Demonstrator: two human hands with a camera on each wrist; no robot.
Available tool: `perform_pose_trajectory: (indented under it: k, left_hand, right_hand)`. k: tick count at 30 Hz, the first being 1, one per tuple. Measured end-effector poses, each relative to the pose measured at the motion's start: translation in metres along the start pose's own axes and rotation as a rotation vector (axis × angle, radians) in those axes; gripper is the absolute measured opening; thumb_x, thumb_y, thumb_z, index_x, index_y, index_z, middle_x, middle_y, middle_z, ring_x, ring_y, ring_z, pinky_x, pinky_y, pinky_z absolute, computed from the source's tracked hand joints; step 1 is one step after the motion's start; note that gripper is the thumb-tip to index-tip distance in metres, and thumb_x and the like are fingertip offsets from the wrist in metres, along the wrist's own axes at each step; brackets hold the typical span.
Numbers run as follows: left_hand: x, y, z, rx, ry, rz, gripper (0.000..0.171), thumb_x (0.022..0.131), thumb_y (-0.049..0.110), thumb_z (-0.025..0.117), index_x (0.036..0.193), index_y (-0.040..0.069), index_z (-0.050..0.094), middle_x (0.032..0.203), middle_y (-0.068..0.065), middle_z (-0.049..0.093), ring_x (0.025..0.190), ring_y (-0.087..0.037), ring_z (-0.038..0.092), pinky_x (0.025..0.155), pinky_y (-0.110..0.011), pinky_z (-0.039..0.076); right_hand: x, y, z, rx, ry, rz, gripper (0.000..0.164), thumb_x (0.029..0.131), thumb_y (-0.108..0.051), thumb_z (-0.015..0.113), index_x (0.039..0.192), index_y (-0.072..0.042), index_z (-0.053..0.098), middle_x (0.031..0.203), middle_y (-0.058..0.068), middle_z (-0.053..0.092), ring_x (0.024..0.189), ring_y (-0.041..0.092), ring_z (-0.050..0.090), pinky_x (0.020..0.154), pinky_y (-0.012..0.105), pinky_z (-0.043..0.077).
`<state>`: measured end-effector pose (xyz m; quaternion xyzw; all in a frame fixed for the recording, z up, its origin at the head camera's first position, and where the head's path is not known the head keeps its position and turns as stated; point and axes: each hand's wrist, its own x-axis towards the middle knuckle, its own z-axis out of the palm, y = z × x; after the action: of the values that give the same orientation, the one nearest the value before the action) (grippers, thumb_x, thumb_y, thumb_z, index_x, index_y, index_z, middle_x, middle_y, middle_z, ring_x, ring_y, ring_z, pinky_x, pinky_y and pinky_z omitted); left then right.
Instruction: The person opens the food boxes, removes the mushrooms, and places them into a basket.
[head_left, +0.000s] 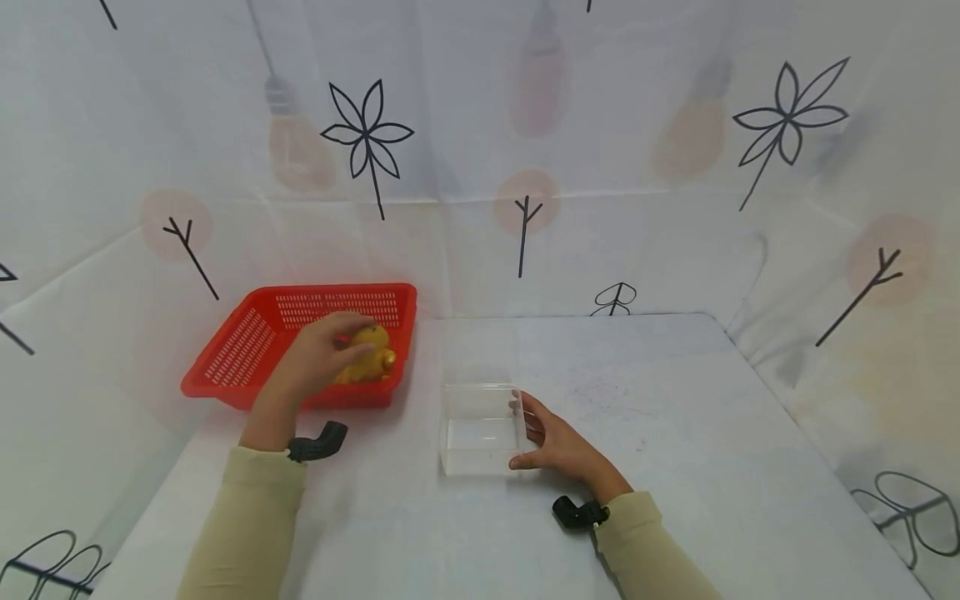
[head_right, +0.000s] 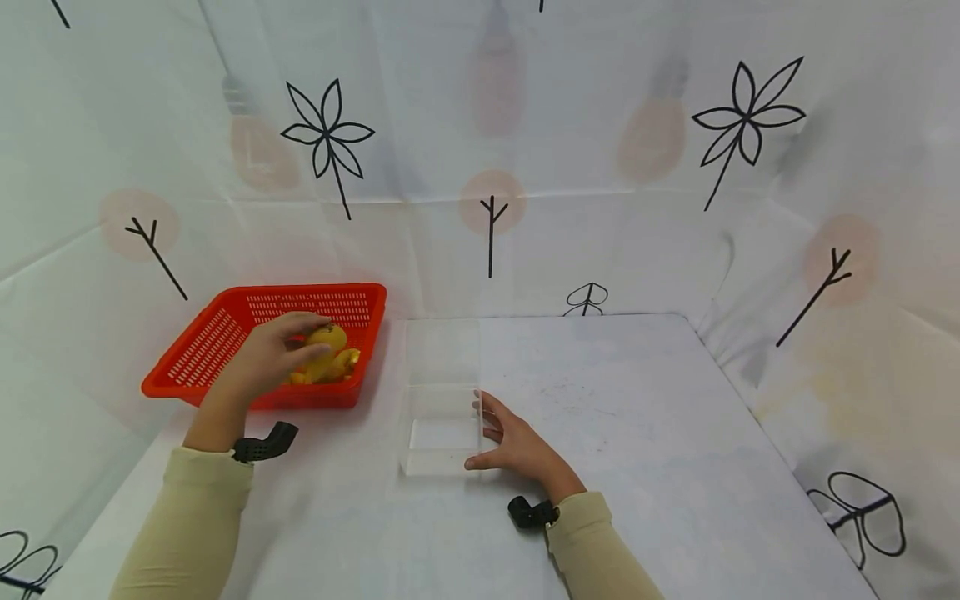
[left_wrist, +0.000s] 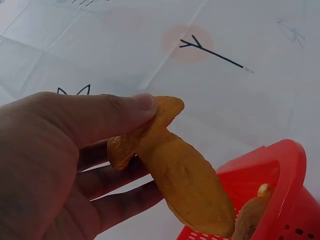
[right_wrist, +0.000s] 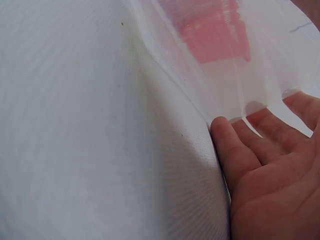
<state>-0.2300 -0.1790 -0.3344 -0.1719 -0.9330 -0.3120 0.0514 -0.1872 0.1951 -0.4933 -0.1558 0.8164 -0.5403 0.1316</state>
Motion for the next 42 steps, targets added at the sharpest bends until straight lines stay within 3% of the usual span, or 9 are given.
perform_pose_trajectory:
  k: [8, 22, 30, 42]
  left_hand:
    - [0.000, -0.014, -0.003, -0.016, 0.018, -0.032, 0.050, 0.089, 0.037, 0.068, 0.135, 0.021, 0.056, 0.137, -0.002, 0.054, 0.122, -0.026, 0.050, 0.096, -0.050, 0.051]
    - [0.004, -0.038, 0.002, 0.047, 0.013, -0.128, 0.056, 0.090, 0.035, 0.067, 0.141, 0.018, 0.050, 0.140, -0.008, 0.052, 0.130, -0.032, 0.045, 0.101, -0.055, 0.047]
    - [0.004, -0.045, 0.003, 0.085, -0.008, -0.192, 0.057, 0.093, 0.038, 0.062, 0.143, 0.014, 0.046, 0.143, -0.011, 0.047, 0.131, -0.034, 0.043, 0.104, -0.056, 0.044]
    - [0.004, -0.052, 0.006, 0.136, -0.030, -0.259, 0.057, 0.096, 0.031, 0.060, 0.144, 0.005, 0.043, 0.144, -0.021, 0.044, 0.128, -0.040, 0.045, 0.102, -0.056, 0.044]
  right_hand:
    - [0.000, 0.001, 0.001, -0.001, -0.005, 0.003, 0.118, 0.063, -0.027, 0.092, 0.155, -0.026, 0.018, 0.159, 0.005, 0.027, 0.146, 0.025, 0.029, 0.113, 0.038, 0.034]
    - [0.000, -0.001, 0.000, 0.013, -0.028, -0.030, 0.115, 0.067, -0.021, 0.089, 0.155, -0.022, 0.016, 0.160, 0.009, 0.026, 0.146, 0.028, 0.029, 0.113, 0.039, 0.035]
    - [0.000, 0.000, 0.000, 0.005, -0.027, -0.032, 0.114, 0.067, -0.022, 0.089, 0.155, -0.022, 0.017, 0.160, 0.009, 0.026, 0.146, 0.027, 0.030, 0.112, 0.038, 0.035]
    - [0.000, 0.002, 0.000, -0.001, -0.023, -0.024, 0.116, 0.066, -0.026, 0.090, 0.155, -0.023, 0.015, 0.160, 0.008, 0.025, 0.146, 0.027, 0.029, 0.112, 0.038, 0.036]
